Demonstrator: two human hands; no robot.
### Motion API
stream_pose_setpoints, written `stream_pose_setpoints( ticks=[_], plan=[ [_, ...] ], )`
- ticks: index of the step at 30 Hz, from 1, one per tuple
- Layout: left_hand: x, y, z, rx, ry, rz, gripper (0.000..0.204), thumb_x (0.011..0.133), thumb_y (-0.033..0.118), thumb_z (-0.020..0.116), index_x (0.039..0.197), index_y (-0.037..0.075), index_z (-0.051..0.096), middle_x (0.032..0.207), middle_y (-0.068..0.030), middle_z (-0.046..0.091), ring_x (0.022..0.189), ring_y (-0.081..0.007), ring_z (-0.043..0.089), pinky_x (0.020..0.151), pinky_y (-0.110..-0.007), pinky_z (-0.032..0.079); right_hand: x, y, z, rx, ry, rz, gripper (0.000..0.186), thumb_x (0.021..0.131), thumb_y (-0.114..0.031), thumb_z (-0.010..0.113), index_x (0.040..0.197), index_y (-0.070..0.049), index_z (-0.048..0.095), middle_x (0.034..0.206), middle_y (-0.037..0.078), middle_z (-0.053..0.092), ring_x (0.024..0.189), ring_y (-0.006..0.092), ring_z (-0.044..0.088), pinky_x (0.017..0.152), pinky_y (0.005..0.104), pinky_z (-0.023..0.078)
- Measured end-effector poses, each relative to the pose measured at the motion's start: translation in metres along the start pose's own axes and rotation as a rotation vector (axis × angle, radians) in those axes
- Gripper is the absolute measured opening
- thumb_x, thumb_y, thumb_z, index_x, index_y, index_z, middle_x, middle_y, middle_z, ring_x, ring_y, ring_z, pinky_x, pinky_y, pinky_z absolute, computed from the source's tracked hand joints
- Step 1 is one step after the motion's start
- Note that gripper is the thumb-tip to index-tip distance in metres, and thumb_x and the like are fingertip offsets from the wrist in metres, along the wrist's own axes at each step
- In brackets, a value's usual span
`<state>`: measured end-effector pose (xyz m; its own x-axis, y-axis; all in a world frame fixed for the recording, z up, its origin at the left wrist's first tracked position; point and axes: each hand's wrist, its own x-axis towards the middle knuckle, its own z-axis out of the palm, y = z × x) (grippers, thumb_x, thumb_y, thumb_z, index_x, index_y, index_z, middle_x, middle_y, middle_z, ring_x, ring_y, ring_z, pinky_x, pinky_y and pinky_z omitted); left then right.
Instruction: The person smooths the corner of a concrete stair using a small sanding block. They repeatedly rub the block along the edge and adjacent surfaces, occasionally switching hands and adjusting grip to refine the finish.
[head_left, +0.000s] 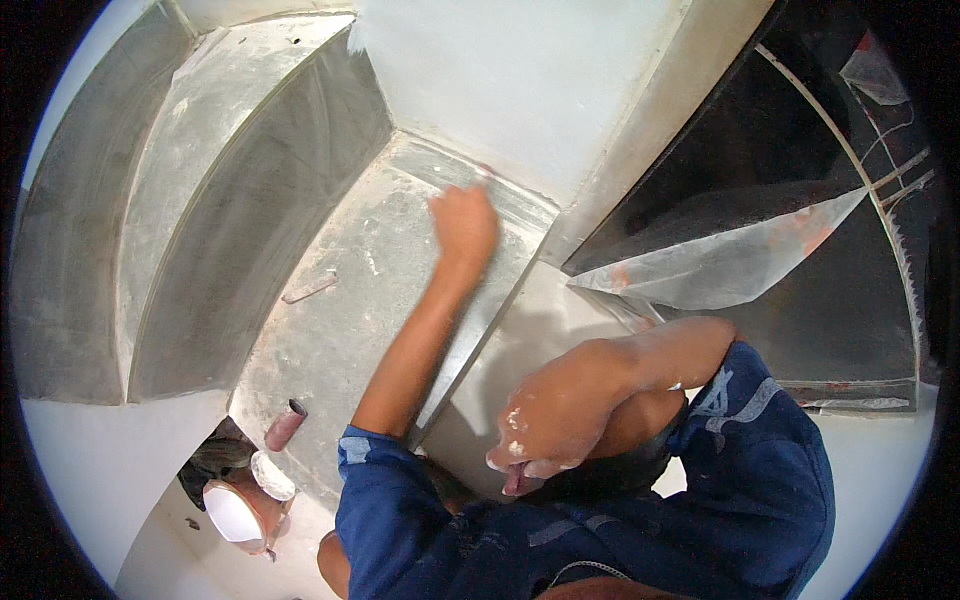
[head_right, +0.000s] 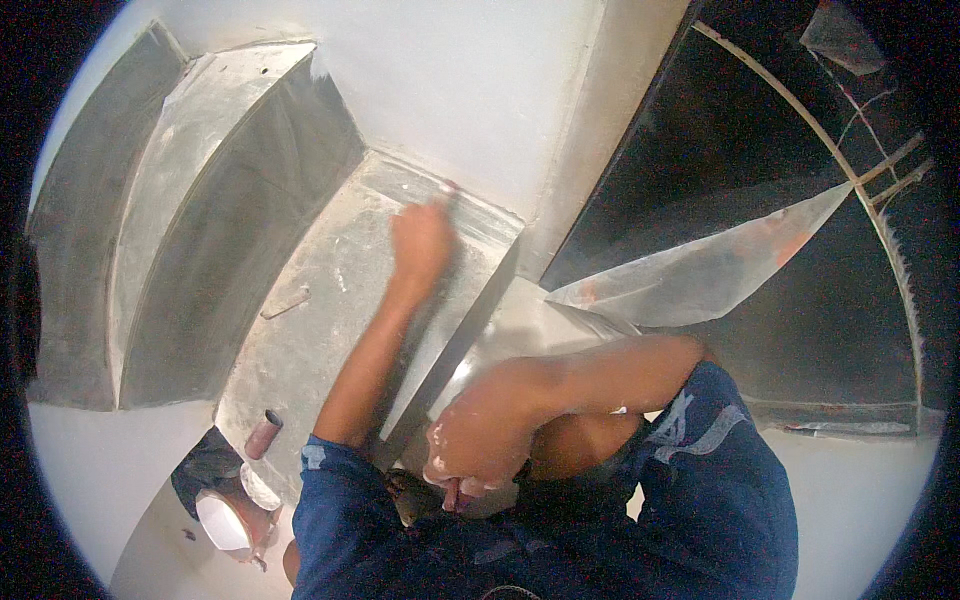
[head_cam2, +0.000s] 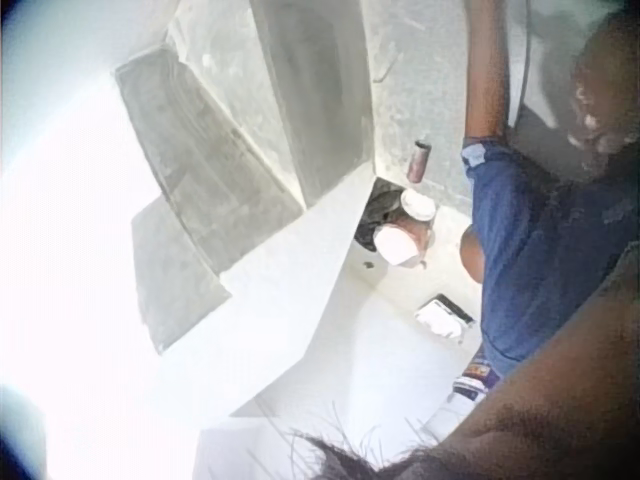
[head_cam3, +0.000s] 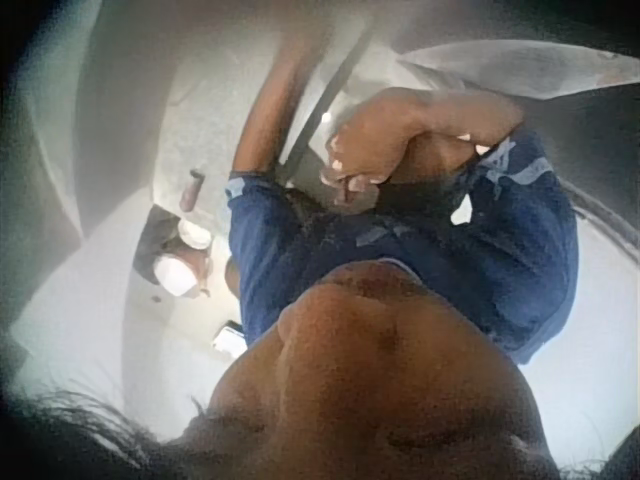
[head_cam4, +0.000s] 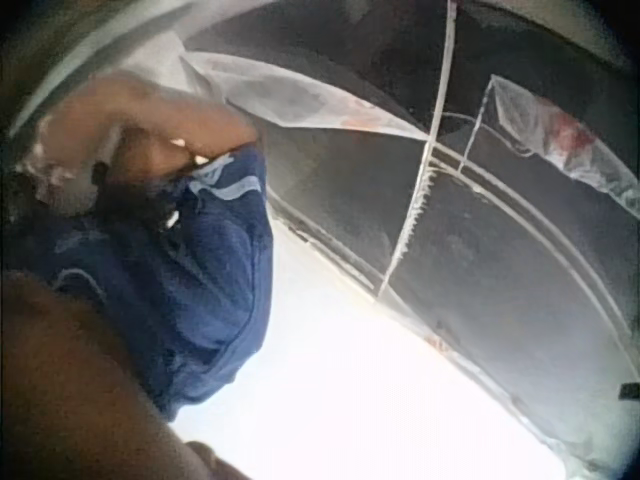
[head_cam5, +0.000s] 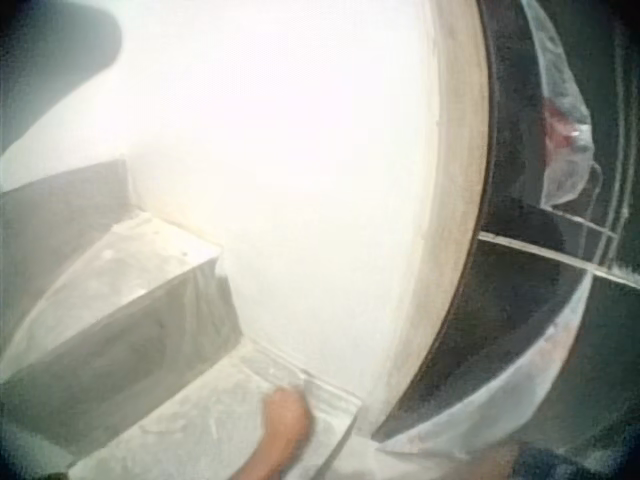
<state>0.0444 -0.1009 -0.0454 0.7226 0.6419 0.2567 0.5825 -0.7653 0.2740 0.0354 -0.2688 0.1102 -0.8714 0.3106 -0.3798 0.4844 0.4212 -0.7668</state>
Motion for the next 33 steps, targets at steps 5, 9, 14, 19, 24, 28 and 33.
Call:
stream_pose_setpoints(
  ticks=[5, 9, 14, 19, 24, 28, 33],
  plan=[
    [-0.028, 0.041, -0.039, -0.138, -0.123, 0.246, 0.021, 0.075, 0.004, 0.054, 0.091, 0.003, 0.068, 0.076, -0.0198, 0.063, 0.079, -0.0339, 0.06, 0.072, -0.049, 0.044, -0.003, 0.01, 0.016, -0.039, 0.085, -0.045, 0.025, 0.087, -0.022, 0.054, 0.1, 0.0, 0.053, 0.083, 0.023, 0.063, 0.084, 0.041, 0.062, 0.073, 0.0501, 0.048],
    [0.008, -0.028, -0.06, 0.056, 0.058, 0.009, 0.026, 0.075, 0.005, 0.055, 0.099, 0.004, 0.066, 0.082, -0.0202, 0.065, 0.082, -0.0358, 0.062, 0.073, -0.049, 0.046, -0.007, 0.003, 0.01, 0.017, 0.054, -0.065, 0.027, 0.087, -0.022, 0.054, 0.101, 0.001, 0.052, 0.082, 0.023, 0.062, 0.083, 0.0411, 0.062, 0.074, 0.0504, 0.048],
    [0.041, -0.116, -0.023, 0.298, 0.187, -0.158, 0.027, 0.08, 0.008, 0.056, 0.105, 0.005, 0.065, 0.09, -0.017, 0.067, 0.095, -0.0313, 0.06, 0.081, -0.046, 0.042, -0.007, 0.004, 0.01, -0.038, 0.059, -0.076, 0.028, 0.086, -0.022, 0.055, 0.101, 0.001, 0.052, 0.08, 0.022, 0.062, 0.083, 0.0412, 0.062, 0.073, 0.0501, 0.048],
    [0.047, -0.099, 0.003, 0.396, 0.088, -0.095, 0.029, 0.078, 0.008, 0.058, 0.106, 0.006, 0.065, 0.094, -0.0158, 0.066, 0.099, -0.0295, 0.058, 0.084, -0.045, 0.041, -0.003, 0.008, 0.009, -0.025, 0.056, -0.13, 0.028, 0.086, -0.021, 0.055, 0.101, 0.002, 0.052, 0.079, 0.023, 0.061, 0.082, 0.0414, 0.061, 0.073, 0.0498, 0.047],
    [0.051, -0.086, -0.005, 0.256, 0.046, -0.073, 0.034, 0.076, 0.006, 0.058, 0.109, 0.008, 0.064, 0.092, -0.0162, 0.066, 0.098, -0.0294, 0.059, 0.085, -0.044, 0.04, -0.008, 0.006, 0.008, -0.013, 0.056, -0.093, 0.027, 0.086, -0.021, 0.055, 0.1, 0.002, 0.053, 0.078, 0.023, 0.061, 0.081, 0.0413, 0.061, 0.073, 0.0492, 0.047],
    [0.058, -0.112, -0.004, 0.345, 0.401, -0.039, 0.024, 0.081, 0.006, 0.056, 0.102, 0.004, 0.067, 0.091, -0.0127, 0.068, 0.097, -0.0271, 0.059, 0.086, -0.043, 0.037, -0.006, 0.006, 0.012, -0.012, 0.049, -0.114, 0.026, 0.086, -0.021, 0.055, 0.099, 0.002, 0.053, 0.08, 0.023, 0.062, 0.082, 0.041, 0.062, 0.074, 0.0489, 0.047],
    [0.057, -0.117, 0.006, 0.276, -0.008, -0.096, 0.037, 0.082, 0.008, 0.052, 0.117, 0.011, 0.062, 0.101, -0.0138, 0.067, 0.103, -0.0295, 0.058, 0.089, -0.047, 0.038, -0.007, 0.006, 0.006, 0.0, 0.05, -0.087, 0.026, 0.087, -0.021, 0.054, 0.1, 0.002, 0.053, 0.08, 0.023, 0.062, 0.083, 0.0412, 0.061, 0.075, 0.049, 0.047]
  ],
)
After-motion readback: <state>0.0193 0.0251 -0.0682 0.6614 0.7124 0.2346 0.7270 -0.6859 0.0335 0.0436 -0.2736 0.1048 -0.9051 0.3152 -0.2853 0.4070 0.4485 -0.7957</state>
